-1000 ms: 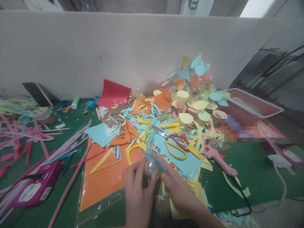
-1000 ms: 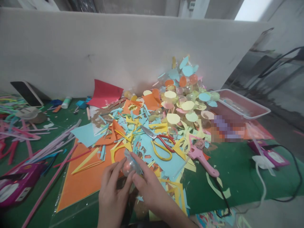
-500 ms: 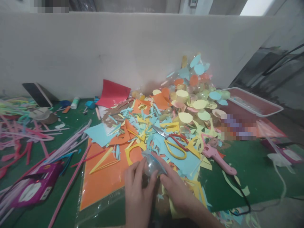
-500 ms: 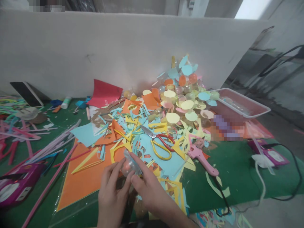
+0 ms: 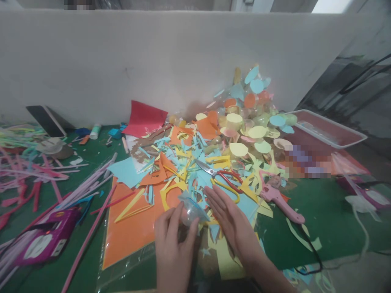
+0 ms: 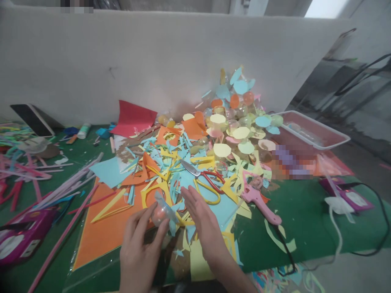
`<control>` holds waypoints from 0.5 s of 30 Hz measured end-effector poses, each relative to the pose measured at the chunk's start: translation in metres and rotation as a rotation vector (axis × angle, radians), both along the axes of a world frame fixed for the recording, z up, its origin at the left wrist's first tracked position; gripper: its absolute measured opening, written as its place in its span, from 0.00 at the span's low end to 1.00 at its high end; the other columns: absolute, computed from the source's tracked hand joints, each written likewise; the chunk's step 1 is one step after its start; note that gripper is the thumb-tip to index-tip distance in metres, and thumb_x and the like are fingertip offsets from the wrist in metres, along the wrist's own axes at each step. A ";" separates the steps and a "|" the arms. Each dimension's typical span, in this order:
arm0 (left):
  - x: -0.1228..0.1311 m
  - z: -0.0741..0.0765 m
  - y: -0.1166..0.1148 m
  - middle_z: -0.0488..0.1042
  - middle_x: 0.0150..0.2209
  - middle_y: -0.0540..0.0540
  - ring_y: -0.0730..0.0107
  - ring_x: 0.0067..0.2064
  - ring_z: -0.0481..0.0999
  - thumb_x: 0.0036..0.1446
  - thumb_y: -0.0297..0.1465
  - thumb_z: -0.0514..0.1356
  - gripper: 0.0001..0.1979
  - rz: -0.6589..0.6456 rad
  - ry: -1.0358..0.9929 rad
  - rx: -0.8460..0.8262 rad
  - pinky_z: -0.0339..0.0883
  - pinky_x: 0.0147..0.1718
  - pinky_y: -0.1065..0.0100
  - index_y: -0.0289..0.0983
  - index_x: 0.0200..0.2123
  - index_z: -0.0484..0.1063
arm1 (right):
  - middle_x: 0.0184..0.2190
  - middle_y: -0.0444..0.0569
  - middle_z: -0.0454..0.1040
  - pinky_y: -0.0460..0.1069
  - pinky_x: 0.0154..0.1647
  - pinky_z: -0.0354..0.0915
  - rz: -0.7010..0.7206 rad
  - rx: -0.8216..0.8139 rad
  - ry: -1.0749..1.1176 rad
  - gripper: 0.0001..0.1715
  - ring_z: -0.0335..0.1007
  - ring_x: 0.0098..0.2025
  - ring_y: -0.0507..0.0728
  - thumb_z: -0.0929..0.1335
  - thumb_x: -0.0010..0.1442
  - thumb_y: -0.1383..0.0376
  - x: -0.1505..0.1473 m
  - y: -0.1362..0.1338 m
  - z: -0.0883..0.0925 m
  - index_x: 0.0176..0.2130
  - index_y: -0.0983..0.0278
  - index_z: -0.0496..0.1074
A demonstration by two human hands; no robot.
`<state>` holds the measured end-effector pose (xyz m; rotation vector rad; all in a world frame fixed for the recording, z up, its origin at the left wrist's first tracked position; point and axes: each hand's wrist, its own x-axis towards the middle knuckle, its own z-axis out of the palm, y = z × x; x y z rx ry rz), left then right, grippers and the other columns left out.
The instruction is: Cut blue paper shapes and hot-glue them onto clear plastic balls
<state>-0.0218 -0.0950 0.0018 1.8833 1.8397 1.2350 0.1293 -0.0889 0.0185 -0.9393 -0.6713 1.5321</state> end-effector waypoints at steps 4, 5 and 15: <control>-0.004 0.002 0.001 0.70 0.42 0.43 0.62 0.43 0.73 0.59 0.44 0.59 0.21 0.011 0.028 0.020 0.72 0.42 0.62 0.40 0.51 0.73 | 0.58 0.55 0.71 0.60 0.66 0.56 -0.092 -0.102 0.119 0.24 0.65 0.61 0.61 0.68 0.61 0.52 0.004 0.003 0.003 0.53 0.61 0.72; -0.004 0.003 0.001 0.70 0.42 0.43 0.62 0.43 0.73 0.59 0.45 0.59 0.21 0.014 0.039 0.029 0.72 0.42 0.62 0.40 0.51 0.73 | 0.56 0.56 0.73 0.60 0.65 0.57 -0.110 -0.126 0.125 0.24 0.67 0.60 0.62 0.70 0.59 0.53 0.004 0.003 0.004 0.51 0.62 0.72; -0.011 0.010 0.001 0.69 0.40 0.43 0.61 0.42 0.70 0.61 0.42 0.59 0.19 -0.038 0.178 0.123 0.69 0.41 0.62 0.40 0.52 0.71 | 0.16 0.42 0.67 0.46 0.27 0.67 -0.124 -0.030 -0.579 0.21 0.65 0.20 0.51 0.65 0.64 0.50 0.013 -0.023 0.045 0.27 0.61 0.70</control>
